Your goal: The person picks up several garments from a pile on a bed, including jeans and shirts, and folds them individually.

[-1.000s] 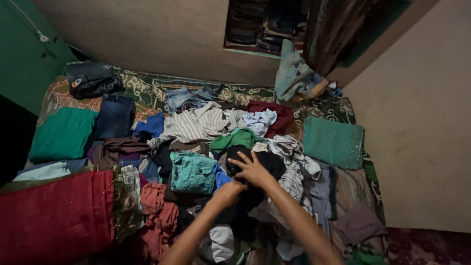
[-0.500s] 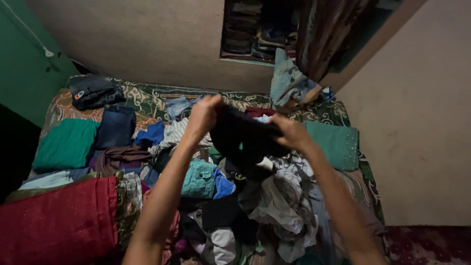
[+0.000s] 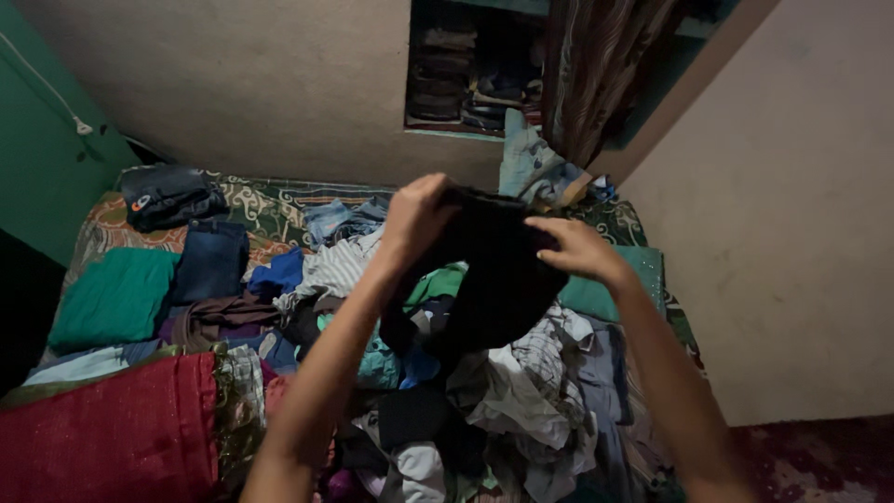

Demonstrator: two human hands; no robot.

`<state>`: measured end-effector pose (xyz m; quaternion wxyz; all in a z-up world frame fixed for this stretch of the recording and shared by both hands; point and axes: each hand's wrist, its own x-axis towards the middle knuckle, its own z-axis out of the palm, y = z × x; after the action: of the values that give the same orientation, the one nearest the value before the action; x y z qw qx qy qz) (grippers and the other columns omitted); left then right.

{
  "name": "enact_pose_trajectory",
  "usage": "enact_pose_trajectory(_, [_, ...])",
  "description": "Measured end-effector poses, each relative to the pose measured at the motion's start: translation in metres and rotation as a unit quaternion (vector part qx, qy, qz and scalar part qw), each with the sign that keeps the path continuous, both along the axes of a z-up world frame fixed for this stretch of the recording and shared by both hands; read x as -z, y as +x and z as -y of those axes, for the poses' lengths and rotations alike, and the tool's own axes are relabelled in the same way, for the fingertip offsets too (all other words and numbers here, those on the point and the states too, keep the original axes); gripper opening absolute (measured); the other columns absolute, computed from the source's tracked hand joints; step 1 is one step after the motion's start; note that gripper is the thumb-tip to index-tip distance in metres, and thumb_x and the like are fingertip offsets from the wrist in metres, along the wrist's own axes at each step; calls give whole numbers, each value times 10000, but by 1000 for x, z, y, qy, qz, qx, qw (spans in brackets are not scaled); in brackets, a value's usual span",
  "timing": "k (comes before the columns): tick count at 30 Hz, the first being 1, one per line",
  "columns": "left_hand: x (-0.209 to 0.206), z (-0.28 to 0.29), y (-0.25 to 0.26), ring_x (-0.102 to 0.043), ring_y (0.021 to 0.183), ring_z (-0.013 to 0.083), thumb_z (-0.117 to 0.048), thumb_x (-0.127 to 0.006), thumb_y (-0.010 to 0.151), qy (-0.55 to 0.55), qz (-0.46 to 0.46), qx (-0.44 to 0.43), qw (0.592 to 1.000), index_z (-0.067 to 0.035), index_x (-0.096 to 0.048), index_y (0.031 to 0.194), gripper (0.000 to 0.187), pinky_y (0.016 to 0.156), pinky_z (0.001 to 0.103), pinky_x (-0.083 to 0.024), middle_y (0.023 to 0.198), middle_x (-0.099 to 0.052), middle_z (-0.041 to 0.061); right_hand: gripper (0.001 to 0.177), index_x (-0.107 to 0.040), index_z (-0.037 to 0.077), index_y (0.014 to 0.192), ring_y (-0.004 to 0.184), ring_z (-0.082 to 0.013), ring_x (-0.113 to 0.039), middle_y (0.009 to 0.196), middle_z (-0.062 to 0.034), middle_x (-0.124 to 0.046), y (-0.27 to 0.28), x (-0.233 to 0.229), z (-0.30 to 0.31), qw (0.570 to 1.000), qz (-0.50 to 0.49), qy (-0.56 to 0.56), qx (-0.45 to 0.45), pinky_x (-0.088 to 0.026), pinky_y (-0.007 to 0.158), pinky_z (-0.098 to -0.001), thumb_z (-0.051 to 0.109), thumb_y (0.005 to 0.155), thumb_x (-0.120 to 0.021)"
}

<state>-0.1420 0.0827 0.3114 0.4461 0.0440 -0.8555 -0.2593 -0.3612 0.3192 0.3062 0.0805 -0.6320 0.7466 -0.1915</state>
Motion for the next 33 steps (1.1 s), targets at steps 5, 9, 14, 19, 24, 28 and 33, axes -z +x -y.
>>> enact_pose_trajectory(5, [-2,-62,-8,-731,1014,323,-74,-799,831,62,-65,148,985,-62,-675,1115,310,880,391,-596,1084,-729,144,787,-469,78,1537,1381,-318,-517,1549,-159,-509,5,-3,1,870,445,-89,192,-435,1090,-434,352,835,-697])
enact_pose_trajectory(9, [1,-92,-17,-704,1015,348,-30,-816,778,44,15,220,974,-52,-687,1204,446,857,399,-575,1113,-712,167,784,-427,37,1558,1508,-265,-415,1629,-162,-453,20,-23,1,867,433,-142,201,-311,1197,-360,458,947,-679])
enact_pose_trajectory(14, [41,-72,-30,-719,1110,244,-20,-794,876,229,-19,298,927,-66,-661,1331,476,985,364,-588,1220,-744,90,871,-441,53,1535,1377,-259,-459,1549,-171,-452,25,-35,-18,898,367,-123,209,-368,1105,-348,166,714,-708])
enact_pose_trajectory(19, [111,-46,-50,-583,1297,283,-174,-945,674,189,-60,246,949,-45,-433,1484,967,1103,408,-457,1426,-566,134,840,-522,4,1493,1260,-224,-557,1464,-144,-591,19,-57,-48,889,414,-123,150,-408,1064,-295,68,661,-619])
enact_pose_trajectory(24, [197,-58,-74,-590,1201,260,-181,-974,580,236,98,310,916,-14,-568,1395,926,1048,402,-462,1313,-639,149,905,-506,-12,1485,1244,-210,-558,1420,-96,-602,12,-81,-65,850,507,-101,104,-390,1066,-268,60,585,-575])
enact_pose_trajectory(28, [263,-65,-89,-662,1072,150,-140,-836,668,352,265,367,819,-38,-700,1264,620,981,335,-527,1161,-753,44,903,-519,-66,1473,1266,-251,-589,1422,-148,-619,11,-101,-87,828,518,-197,79,-423,1107,-290,139,596,-579])
enact_pose_trajectory(33, [313,-56,-58,-655,973,138,-117,-816,740,411,309,414,751,-8,-717,1196,479,912,323,-528,1043,-746,11,868,-500,-81,1508,1266,-309,-600,1400,-187,-616,-14,-113,-131,778,537,-320,65,-456,1170,-375,108,667,-601])
